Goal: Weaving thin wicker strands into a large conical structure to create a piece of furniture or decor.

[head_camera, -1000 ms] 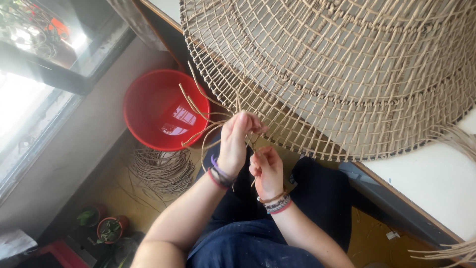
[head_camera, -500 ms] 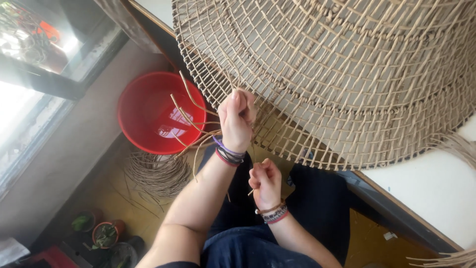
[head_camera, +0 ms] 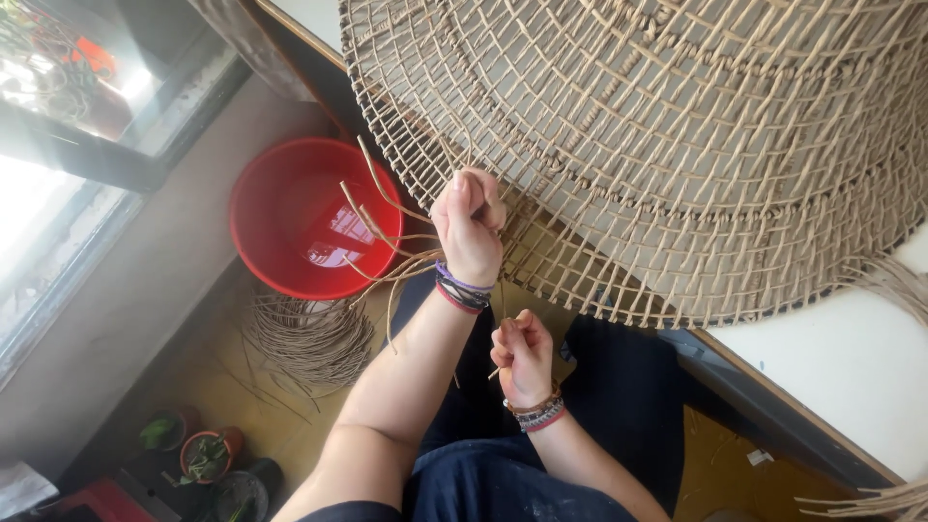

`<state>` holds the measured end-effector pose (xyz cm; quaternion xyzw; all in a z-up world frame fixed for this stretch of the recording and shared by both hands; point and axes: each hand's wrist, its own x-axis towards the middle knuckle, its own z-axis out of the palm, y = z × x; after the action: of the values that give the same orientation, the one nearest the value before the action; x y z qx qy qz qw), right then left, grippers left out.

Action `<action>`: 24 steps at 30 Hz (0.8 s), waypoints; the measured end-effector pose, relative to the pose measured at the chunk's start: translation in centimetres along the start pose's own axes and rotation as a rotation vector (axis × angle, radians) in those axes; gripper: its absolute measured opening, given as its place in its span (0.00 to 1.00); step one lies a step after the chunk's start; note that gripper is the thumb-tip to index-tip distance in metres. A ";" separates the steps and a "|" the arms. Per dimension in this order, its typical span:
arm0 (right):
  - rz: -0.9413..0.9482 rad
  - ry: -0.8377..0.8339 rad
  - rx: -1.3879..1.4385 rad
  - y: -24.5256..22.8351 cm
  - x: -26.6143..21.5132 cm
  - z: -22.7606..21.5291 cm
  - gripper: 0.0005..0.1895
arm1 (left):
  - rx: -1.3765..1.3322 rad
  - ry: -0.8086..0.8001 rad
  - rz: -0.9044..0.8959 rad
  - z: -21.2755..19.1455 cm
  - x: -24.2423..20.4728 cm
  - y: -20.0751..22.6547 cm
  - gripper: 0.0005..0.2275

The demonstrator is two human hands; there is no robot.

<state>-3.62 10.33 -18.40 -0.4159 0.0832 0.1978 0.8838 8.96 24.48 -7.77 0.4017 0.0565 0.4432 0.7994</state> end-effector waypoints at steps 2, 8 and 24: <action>0.005 0.002 -0.002 0.3 0.1 -0.5 0.13 | 0.012 0.002 0.005 -0.3 -0.3 -0.8 0.22; -0.002 0.055 -0.108 -0.7 0.2 1.1 0.09 | 0.049 -0.087 0.060 0.7 0.3 0.5 0.20; -0.695 -0.601 -1.878 -12.6 -5.2 10.1 0.09 | 0.045 0.112 -1.081 -7.5 -11.1 13.3 0.12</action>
<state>-3.28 9.38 -1.45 -0.8702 -0.4512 0.0131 0.1975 -9.88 24.36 -6.54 0.3083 0.3071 -0.0116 0.9003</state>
